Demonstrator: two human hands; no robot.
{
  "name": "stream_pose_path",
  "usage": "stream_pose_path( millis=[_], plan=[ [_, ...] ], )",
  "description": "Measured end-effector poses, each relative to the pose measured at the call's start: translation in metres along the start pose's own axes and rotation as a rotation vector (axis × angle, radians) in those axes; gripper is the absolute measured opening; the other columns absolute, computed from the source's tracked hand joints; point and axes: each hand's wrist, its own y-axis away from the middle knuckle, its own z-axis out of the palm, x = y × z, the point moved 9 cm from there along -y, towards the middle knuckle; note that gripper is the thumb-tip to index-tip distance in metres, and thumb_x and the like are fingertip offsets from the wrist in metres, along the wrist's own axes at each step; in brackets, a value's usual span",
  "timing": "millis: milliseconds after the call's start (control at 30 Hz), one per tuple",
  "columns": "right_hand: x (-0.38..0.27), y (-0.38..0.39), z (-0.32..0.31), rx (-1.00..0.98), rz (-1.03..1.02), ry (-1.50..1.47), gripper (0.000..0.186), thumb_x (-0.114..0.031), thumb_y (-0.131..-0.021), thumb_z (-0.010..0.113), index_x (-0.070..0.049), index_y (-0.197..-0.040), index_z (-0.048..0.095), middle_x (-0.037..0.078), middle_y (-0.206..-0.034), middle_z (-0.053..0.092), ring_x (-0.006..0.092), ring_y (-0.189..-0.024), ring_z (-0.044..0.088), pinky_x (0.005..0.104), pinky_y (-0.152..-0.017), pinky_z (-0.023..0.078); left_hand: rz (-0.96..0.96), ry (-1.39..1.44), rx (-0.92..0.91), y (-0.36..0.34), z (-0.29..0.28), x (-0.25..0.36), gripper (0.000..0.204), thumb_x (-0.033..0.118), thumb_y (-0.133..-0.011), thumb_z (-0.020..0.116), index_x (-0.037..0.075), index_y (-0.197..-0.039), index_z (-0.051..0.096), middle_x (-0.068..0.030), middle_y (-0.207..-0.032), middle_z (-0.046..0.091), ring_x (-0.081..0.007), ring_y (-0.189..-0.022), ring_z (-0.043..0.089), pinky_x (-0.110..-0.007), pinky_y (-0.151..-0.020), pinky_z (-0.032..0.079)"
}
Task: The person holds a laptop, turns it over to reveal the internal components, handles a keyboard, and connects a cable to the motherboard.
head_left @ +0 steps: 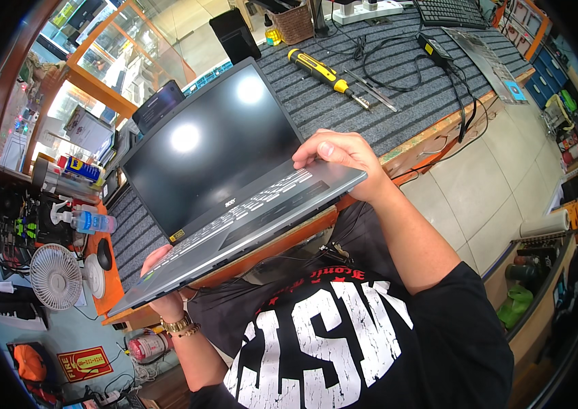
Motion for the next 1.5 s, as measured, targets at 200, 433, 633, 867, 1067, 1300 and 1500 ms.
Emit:
stream_pose_path(
  millis=[200, 433, 633, 867, 1067, 1300, 1500],
  plan=[
    [0.001, 0.001, 0.000, 0.002, 0.014, -0.019, 0.052, -0.034, -0.116, 0.051, 0.009, -0.113, 0.080, 0.018, -0.108, 0.078, 0.0242, -0.100, 0.074, 0.0371, -0.094, 0.060, -0.011, 0.023, -0.006, -0.001, 0.000, -0.001, 0.088, 0.069, -0.115, 0.034, -0.009, -0.123, 0.075, -0.0218, -0.135, 0.076, -0.0312, -0.125, 0.074, -0.041, -0.113, 0.058],
    [0.001, 0.000, 0.000, -0.005, 0.007, -0.013, 0.052, -0.034, -0.116, 0.050, 0.008, -0.114, 0.081, 0.018, -0.109, 0.078, 0.0245, -0.101, 0.074, 0.0374, -0.095, 0.059, -0.018, 0.048, -0.008, -0.001, 0.001, -0.001, 0.088, 0.070, -0.115, 0.034, -0.008, -0.126, 0.073, -0.0214, -0.134, 0.076, -0.0305, -0.124, 0.075, -0.041, -0.111, 0.059],
    [0.001, 0.000, 0.001, -0.006, 0.007, -0.009, 0.052, -0.034, -0.116, 0.050, 0.008, -0.113, 0.081, 0.018, -0.108, 0.078, 0.0244, -0.100, 0.074, 0.0375, -0.095, 0.059, -0.013, 0.053, -0.007, 0.001, -0.001, -0.001, 0.089, 0.071, -0.115, 0.033, -0.007, -0.127, 0.073, -0.0211, -0.133, 0.077, -0.0299, -0.123, 0.076, -0.040, -0.111, 0.060],
    [0.001, 0.001, 0.000, 0.005, 0.020, -0.004, 0.051, -0.033, -0.117, 0.050, 0.008, -0.113, 0.080, 0.018, -0.108, 0.079, 0.0246, -0.100, 0.075, 0.0372, -0.094, 0.060, -0.022, 0.076, -0.010, -0.002, 0.003, 0.001, 0.091, 0.072, -0.115, 0.032, -0.009, -0.126, 0.073, -0.0219, -0.134, 0.076, -0.0309, -0.124, 0.075, -0.041, -0.113, 0.059],
    [0.000, 0.000, -0.001, 0.033, -0.007, -0.030, 0.041, -0.025, -0.116, 0.054, 0.005, -0.110, 0.081, 0.012, -0.102, 0.080, 0.0194, -0.097, 0.075, 0.0344, -0.090, 0.059, -0.017, 0.091, -0.019, -0.002, 0.005, 0.003, 0.092, 0.073, -0.115, 0.032, -0.009, -0.127, 0.072, -0.0223, -0.134, 0.076, -0.0314, -0.126, 0.074, -0.042, -0.114, 0.057],
    [0.001, 0.000, -0.001, 0.034, 0.017, -0.004, 0.041, -0.027, -0.117, 0.055, 0.004, -0.110, 0.082, 0.011, -0.102, 0.079, 0.0180, -0.094, 0.072, 0.0340, -0.088, 0.059, -0.032, 0.017, 0.016, -0.002, -0.003, -0.006, 0.090, 0.071, -0.116, 0.026, -0.004, -0.128, 0.074, -0.0170, -0.132, 0.079, -0.0229, -0.117, 0.074, -0.029, -0.093, 0.052],
    [0.003, 0.000, -0.001, 0.038, 0.022, -0.022, 0.041, -0.027, -0.116, 0.055, 0.004, -0.111, 0.082, 0.010, -0.102, 0.079, 0.0167, -0.091, 0.070, 0.0333, -0.088, 0.058, -0.028, 0.028, 0.000, -0.003, -0.003, -0.007, 0.091, 0.072, -0.116, 0.025, -0.004, -0.129, 0.074, -0.0164, -0.132, 0.079, -0.0211, -0.114, 0.073, -0.029, -0.091, 0.051]
  ],
)
